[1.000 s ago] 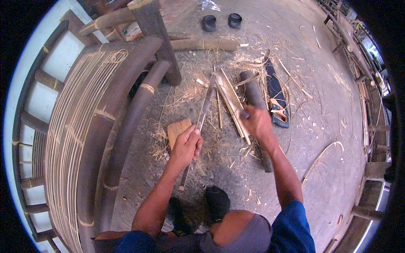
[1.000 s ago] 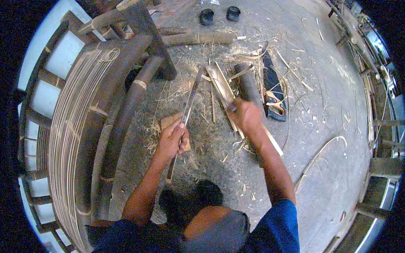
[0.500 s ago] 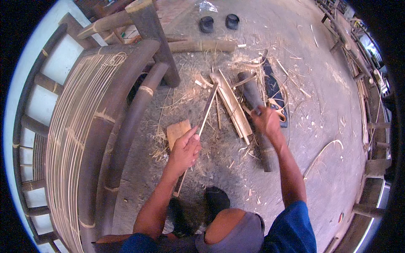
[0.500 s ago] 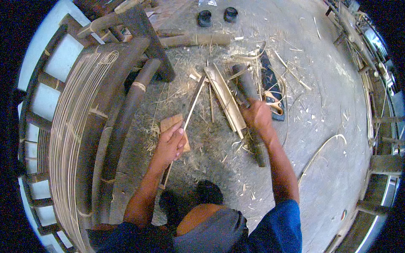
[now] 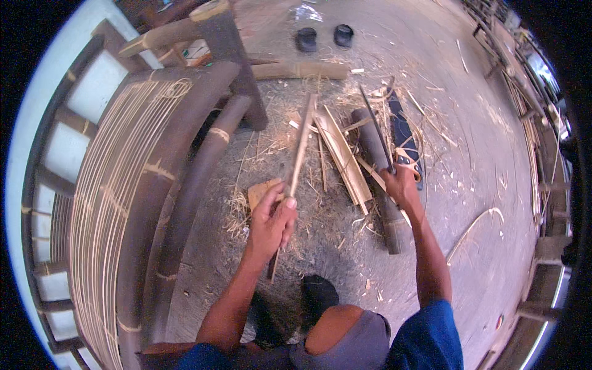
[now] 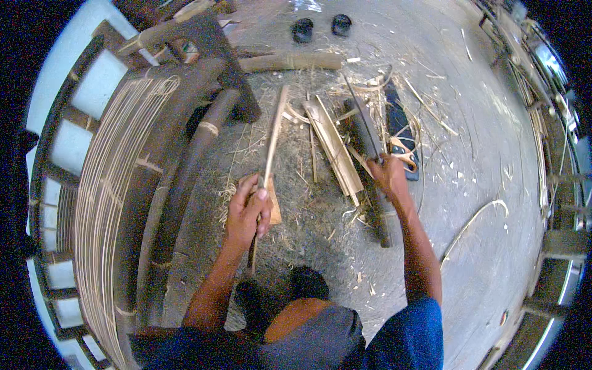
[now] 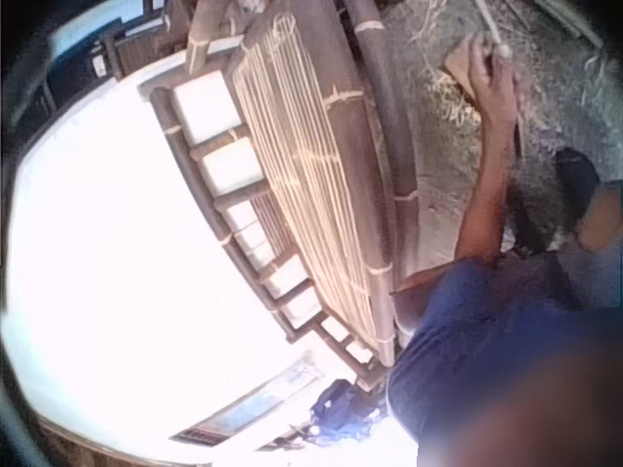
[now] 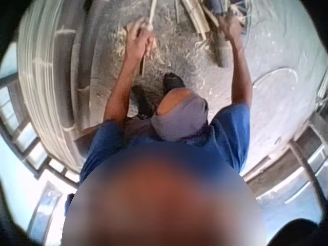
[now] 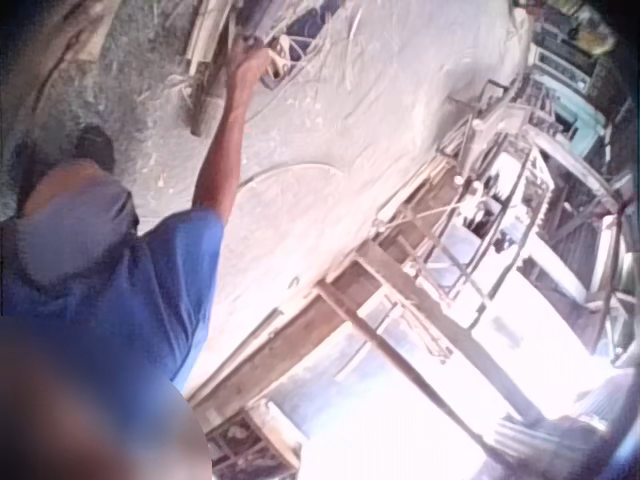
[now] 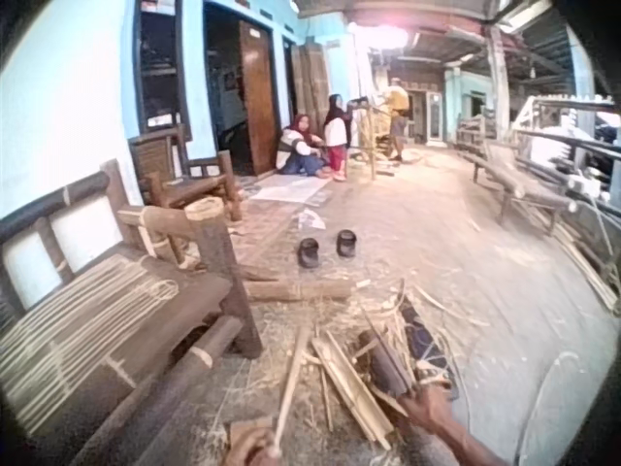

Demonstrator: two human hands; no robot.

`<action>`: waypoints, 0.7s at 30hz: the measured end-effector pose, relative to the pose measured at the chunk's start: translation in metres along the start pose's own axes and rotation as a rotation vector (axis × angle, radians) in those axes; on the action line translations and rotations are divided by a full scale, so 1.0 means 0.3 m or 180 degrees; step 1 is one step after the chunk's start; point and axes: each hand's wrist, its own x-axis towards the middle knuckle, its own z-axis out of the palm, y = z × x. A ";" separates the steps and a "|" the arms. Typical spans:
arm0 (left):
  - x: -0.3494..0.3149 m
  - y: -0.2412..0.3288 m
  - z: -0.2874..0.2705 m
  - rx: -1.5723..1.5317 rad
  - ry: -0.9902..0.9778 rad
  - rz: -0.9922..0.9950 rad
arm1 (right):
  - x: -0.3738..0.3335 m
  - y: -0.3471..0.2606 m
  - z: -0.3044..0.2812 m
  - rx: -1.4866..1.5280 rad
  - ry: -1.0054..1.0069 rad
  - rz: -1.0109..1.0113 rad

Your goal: The person uses a knife to split bamboo strips and then weaves them into a bamboo bench frame. They repeatedly cut strips, insert them into the bench, and adjust the weave pattern.

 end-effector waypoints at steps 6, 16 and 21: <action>0.159 -0.093 0.007 0.0383 0.0789 0.0575 | -0.314 -0.302 0.112 0.2119 -0.0879 0.0563; 0.279 0.054 0.052 0.1001 0.0591 0.1584 | -0.412 -0.607 -0.017 0.2459 -0.0984 0.0022; 0.227 0.084 0.044 0.1741 0.0297 0.1497 | -0.410 -0.694 -0.075 0.2925 -0.0962 -0.0116</action>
